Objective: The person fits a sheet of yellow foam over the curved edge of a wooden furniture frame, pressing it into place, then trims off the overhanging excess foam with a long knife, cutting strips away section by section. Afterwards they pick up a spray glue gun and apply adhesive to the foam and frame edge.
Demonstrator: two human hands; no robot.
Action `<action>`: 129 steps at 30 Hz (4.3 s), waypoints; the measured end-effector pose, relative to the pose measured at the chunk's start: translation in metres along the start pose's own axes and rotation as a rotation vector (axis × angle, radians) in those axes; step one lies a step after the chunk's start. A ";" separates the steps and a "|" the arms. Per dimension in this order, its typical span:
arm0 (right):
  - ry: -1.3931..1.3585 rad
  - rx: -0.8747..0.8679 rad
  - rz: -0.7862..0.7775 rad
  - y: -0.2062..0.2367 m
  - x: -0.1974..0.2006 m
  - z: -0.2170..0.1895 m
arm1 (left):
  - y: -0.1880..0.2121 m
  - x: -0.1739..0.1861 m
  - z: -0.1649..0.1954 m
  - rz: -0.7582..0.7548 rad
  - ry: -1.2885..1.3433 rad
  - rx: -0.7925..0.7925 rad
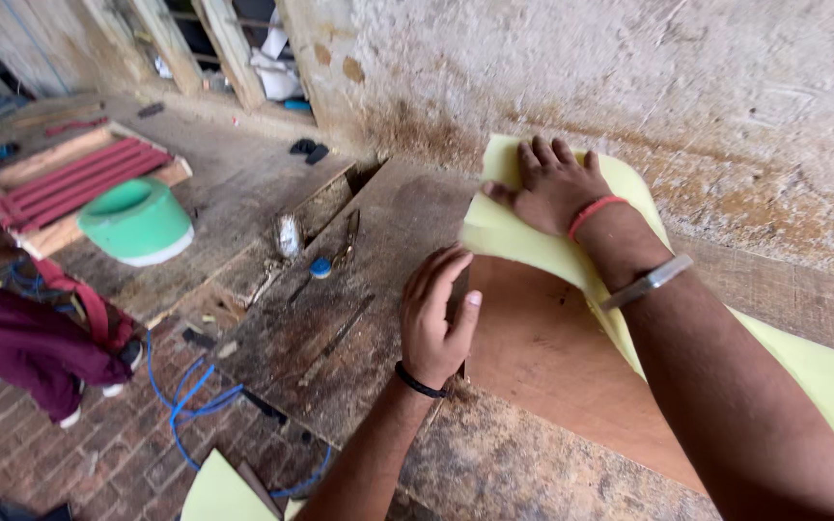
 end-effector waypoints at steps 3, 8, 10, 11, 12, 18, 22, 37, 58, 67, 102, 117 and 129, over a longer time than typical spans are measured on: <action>0.070 0.104 -0.035 -0.007 -0.008 -0.033 | 0.031 0.009 -0.034 -0.003 -0.069 0.148; 0.046 0.249 -0.023 -0.007 -0.007 -0.064 | 0.099 0.019 -0.132 -0.312 -0.163 0.512; 0.057 0.245 0.065 0.003 0.003 -0.073 | 0.131 0.026 -0.179 -0.437 -0.195 0.664; 0.068 0.260 0.127 0.012 0.006 -0.083 | 0.148 0.030 -0.206 -0.498 -0.199 0.747; 0.078 0.269 0.187 0.020 0.008 -0.093 | 0.168 0.034 -0.234 -0.564 -0.199 0.829; -0.201 0.635 0.400 0.078 -0.100 -0.212 | 0.284 0.080 -0.395 -0.829 -0.669 1.058; -1.383 -0.010 -0.126 0.049 -0.247 -0.206 | 0.327 0.107 -0.448 -0.826 -0.877 0.852; -2.811 0.167 -0.286 0.150 -0.283 -0.251 | 0.409 0.094 -0.435 -0.787 0.112 1.379; -1.575 -1.339 0.470 0.622 -0.326 -0.006 | 0.432 -0.090 0.131 -1.537 1.024 1.042; -1.621 -1.249 0.693 0.731 -0.302 0.104 | 0.436 -0.176 0.340 -1.523 1.075 1.005; -2.317 -0.984 0.547 0.697 -0.273 0.566 | 0.326 -0.664 0.439 -1.236 -0.381 -0.198; -2.198 -1.129 0.452 0.715 -0.245 0.547 | 0.324 -0.662 0.435 -1.241 -0.456 -0.165; -2.261 -1.058 0.482 0.718 -0.256 0.544 | 0.323 -0.659 0.438 -1.237 -0.445 -0.153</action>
Point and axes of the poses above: each hand's wrist, its own y-axis away from the middle knuckle, its own x-axis out of the back of the hand, z = x × y, the point moved 9 cm from there along -y, towards the middle knuckle, and after that the axes turned 5 degrees about z, right-handed, at the moved point
